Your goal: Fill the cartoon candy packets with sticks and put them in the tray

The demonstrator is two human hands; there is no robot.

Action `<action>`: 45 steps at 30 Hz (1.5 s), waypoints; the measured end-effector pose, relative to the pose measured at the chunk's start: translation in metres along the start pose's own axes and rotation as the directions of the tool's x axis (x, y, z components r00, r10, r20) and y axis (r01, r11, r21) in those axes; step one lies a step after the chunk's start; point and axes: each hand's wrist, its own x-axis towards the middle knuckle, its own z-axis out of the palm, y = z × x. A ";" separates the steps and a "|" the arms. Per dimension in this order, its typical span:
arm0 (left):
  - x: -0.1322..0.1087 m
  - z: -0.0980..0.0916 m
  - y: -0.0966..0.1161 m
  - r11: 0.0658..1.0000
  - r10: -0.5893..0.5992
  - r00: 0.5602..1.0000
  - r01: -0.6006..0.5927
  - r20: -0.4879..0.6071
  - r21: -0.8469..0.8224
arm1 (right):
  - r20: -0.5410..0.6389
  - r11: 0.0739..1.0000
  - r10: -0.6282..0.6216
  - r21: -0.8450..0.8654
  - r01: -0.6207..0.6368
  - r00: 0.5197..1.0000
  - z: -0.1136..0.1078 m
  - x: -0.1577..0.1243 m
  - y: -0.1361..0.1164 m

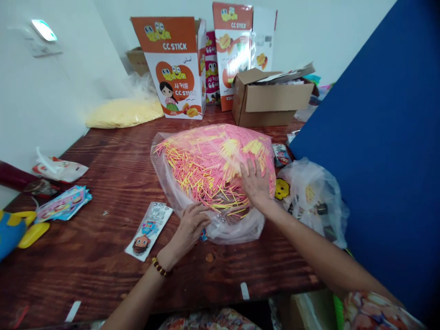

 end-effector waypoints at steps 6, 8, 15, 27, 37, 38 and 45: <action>0.011 0.025 -0.003 0.995 -0.040 0.989 0.026 0.140 0.097 | 0.228 0.987 0.160 -0.053 -0.151 0.961 -0.008 0.009 0.035; 0.013 0.030 -0.001 0.995 -0.032 0.986 0.016 0.161 0.099 | 0.244 0.985 0.169 -0.062 -0.158 0.955 -0.011 0.008 0.041; 0.010 0.034 0.010 0.996 -0.014 0.983 -0.002 0.182 0.090 | 0.232 0.982 0.184 -0.078 -0.170 0.955 -0.015 -0.005 0.058; 0.047 0.050 0.036 0.998 -0.001 0.979 0.013 0.204 -0.061 | 0.263 0.976 0.217 -0.091 -0.200 0.940 -0.009 -0.018 0.088; 0.081 0.090 0.057 0.984 0.004 0.907 -0.078 0.422 0.158 | 0.312 0.973 0.231 -0.075 -0.219 0.922 -0.018 -0.022 0.110; 0.081 0.092 0.056 0.978 0.008 0.900 -0.098 0.436 0.183 | 0.315 0.972 0.234 -0.071 -0.223 0.920 -0.018 -0.023 0.111; 0.074 0.117 0.055 0.951 0.094 0.891 -0.213 0.444 0.226 | 0.321 0.977 0.212 -0.083 -0.195 0.923 0.016 -0.027 0.113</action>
